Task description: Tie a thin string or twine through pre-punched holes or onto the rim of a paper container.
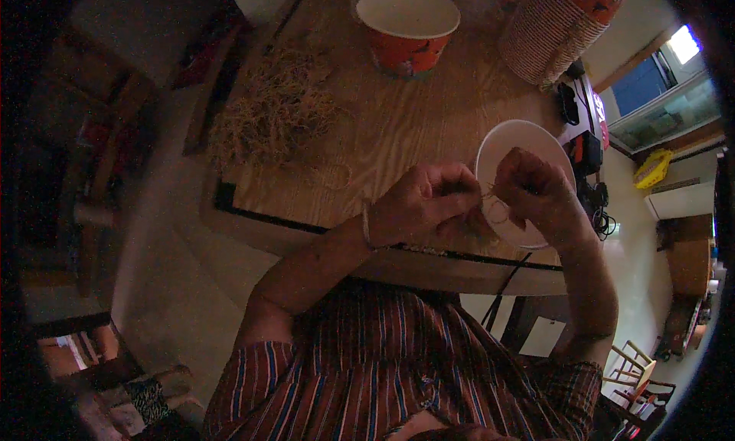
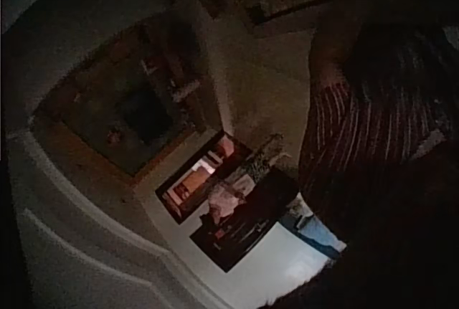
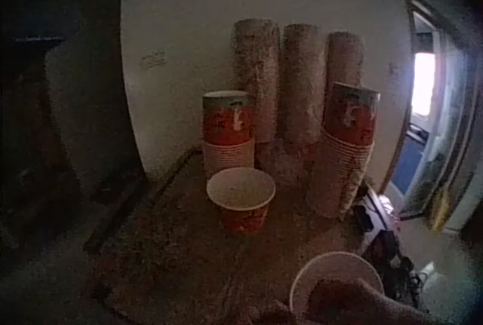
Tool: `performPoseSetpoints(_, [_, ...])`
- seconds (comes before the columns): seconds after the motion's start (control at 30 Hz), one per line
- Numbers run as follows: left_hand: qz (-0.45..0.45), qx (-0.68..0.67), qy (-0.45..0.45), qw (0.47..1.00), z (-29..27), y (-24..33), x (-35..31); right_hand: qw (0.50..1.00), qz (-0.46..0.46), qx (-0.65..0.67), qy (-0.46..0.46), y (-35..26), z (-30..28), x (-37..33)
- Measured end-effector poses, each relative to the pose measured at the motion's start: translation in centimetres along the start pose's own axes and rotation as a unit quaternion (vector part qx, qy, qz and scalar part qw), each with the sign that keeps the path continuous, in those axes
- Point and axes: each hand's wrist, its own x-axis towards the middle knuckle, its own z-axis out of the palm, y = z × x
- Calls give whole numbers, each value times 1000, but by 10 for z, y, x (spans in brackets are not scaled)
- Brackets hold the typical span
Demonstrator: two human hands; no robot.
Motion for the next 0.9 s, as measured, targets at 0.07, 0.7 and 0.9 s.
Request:
performPoseSetpoints(0.07, [6, -7, 3, 1000, 0, -1, -1, 1000, -18, -4, 14, -1, 3, 1])
performPoseSetpoints(0.7, [138, 77, 110, 981, 4, -6, 3, 1000, 10, 24, -2, 2, 2, 8])
performPoseSetpoints(0.9, [73, 26, 135, 988, 12, 7, 2, 999, -15, -7, 35, 4, 6, 6])
